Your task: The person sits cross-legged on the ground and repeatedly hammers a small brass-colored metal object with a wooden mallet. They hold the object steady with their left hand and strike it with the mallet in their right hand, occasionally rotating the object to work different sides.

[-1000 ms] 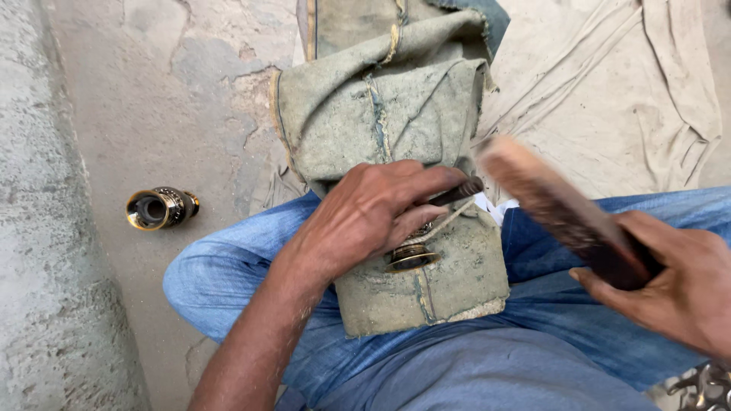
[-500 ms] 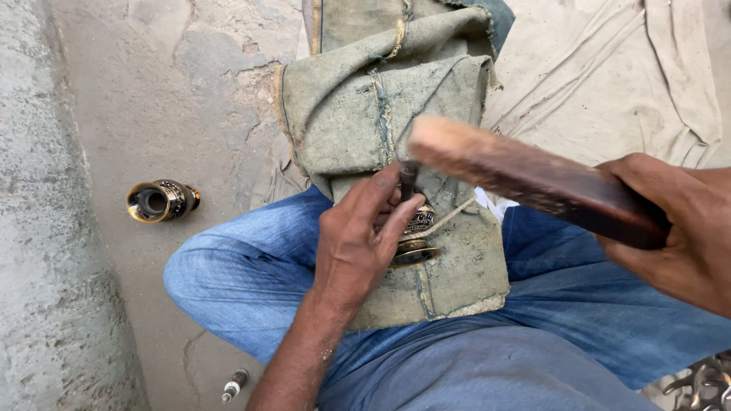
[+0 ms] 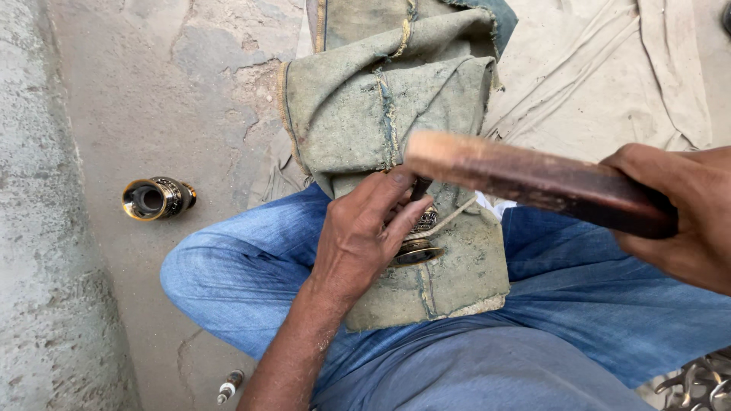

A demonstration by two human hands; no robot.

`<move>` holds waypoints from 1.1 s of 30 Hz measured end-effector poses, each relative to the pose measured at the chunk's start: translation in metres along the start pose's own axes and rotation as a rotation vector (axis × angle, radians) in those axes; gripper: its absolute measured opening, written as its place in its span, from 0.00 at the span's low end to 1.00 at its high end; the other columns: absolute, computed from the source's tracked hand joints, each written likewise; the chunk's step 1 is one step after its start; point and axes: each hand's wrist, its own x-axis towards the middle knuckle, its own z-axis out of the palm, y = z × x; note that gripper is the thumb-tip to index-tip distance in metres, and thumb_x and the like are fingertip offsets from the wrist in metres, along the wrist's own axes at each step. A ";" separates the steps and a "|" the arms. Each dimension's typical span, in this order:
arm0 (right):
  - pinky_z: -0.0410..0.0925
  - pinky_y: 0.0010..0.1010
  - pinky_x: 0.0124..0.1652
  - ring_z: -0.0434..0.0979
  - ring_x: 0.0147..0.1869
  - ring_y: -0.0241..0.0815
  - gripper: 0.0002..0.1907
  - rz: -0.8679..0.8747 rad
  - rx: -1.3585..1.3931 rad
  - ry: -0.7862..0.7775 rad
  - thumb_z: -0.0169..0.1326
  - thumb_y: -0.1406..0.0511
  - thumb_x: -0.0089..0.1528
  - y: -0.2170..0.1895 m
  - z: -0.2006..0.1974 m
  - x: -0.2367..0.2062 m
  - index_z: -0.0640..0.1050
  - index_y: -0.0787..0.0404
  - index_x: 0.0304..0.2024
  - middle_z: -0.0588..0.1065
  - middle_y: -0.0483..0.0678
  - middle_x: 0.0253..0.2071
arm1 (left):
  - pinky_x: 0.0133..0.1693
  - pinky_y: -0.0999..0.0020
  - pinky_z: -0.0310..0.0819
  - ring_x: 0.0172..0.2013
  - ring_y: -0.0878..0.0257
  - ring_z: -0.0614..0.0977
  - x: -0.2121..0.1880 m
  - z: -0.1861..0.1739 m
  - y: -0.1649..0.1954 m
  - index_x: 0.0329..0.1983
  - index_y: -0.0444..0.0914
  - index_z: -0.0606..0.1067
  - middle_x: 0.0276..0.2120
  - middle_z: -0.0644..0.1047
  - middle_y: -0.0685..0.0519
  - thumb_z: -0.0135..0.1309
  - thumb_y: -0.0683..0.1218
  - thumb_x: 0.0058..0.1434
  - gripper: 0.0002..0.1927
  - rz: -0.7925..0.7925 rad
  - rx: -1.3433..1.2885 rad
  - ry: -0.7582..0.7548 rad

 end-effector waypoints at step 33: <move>0.75 0.26 0.32 0.80 0.25 0.32 0.20 0.034 -0.064 0.024 0.71 0.58 0.54 0.024 0.046 -0.011 0.79 0.50 0.46 0.77 0.41 0.24 | 0.38 0.63 0.80 0.37 0.56 0.84 0.020 -0.018 -0.008 0.58 0.40 0.74 0.43 0.81 0.49 0.63 0.48 0.65 0.20 0.179 -0.024 -0.130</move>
